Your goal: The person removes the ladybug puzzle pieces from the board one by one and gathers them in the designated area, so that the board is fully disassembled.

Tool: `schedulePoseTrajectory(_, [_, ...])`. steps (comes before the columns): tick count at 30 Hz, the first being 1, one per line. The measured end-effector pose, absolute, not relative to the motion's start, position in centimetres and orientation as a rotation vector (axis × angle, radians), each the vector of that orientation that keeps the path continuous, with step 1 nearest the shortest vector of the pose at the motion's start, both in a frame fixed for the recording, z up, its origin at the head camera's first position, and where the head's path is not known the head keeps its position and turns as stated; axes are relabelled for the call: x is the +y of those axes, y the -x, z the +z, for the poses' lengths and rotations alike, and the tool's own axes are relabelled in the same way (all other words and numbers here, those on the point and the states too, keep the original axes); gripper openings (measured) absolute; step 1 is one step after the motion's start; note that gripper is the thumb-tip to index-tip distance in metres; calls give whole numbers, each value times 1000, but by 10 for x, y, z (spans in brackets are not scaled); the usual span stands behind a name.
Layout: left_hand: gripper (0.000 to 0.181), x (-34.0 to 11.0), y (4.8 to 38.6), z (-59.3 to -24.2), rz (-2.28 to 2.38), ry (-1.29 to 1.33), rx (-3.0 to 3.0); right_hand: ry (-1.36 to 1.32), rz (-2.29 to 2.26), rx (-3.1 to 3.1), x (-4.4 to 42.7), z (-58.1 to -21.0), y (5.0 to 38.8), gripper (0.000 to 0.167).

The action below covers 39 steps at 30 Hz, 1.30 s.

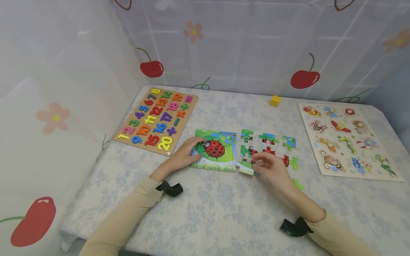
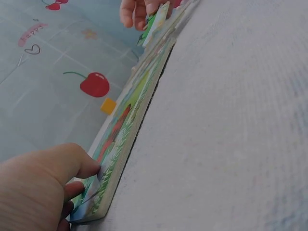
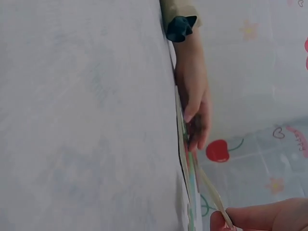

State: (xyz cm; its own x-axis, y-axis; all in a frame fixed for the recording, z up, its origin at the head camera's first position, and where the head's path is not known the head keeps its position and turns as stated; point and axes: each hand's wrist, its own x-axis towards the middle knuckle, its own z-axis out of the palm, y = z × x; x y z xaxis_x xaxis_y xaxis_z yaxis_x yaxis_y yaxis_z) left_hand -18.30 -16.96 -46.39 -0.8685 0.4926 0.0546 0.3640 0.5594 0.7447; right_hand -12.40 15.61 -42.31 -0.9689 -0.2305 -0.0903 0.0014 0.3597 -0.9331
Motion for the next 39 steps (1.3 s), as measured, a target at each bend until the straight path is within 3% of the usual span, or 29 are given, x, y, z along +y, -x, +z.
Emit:
schedulePoseTrajectory(10, [55, -168, 183, -464, 1183, -741, 2647, 168, -1528, 2519, 215, -427, 101, 32])
schedulePoseTrajectory(23, [55, -169, 183, -464, 1173, -724, 2645, 271, -1467, 2680, 220, -434, 99, 26])
schedulePoseTrajectory(30, [55, -169, 183, -463, 1177, -724, 2651, 280, -1543, 2438, 191, -427, 112, 27])
schedulePoseTrajectory(39, [58, -169, 184, -464, 1199, -726, 2635, 491, -1518, 2328, 113, -425, 142, 26])
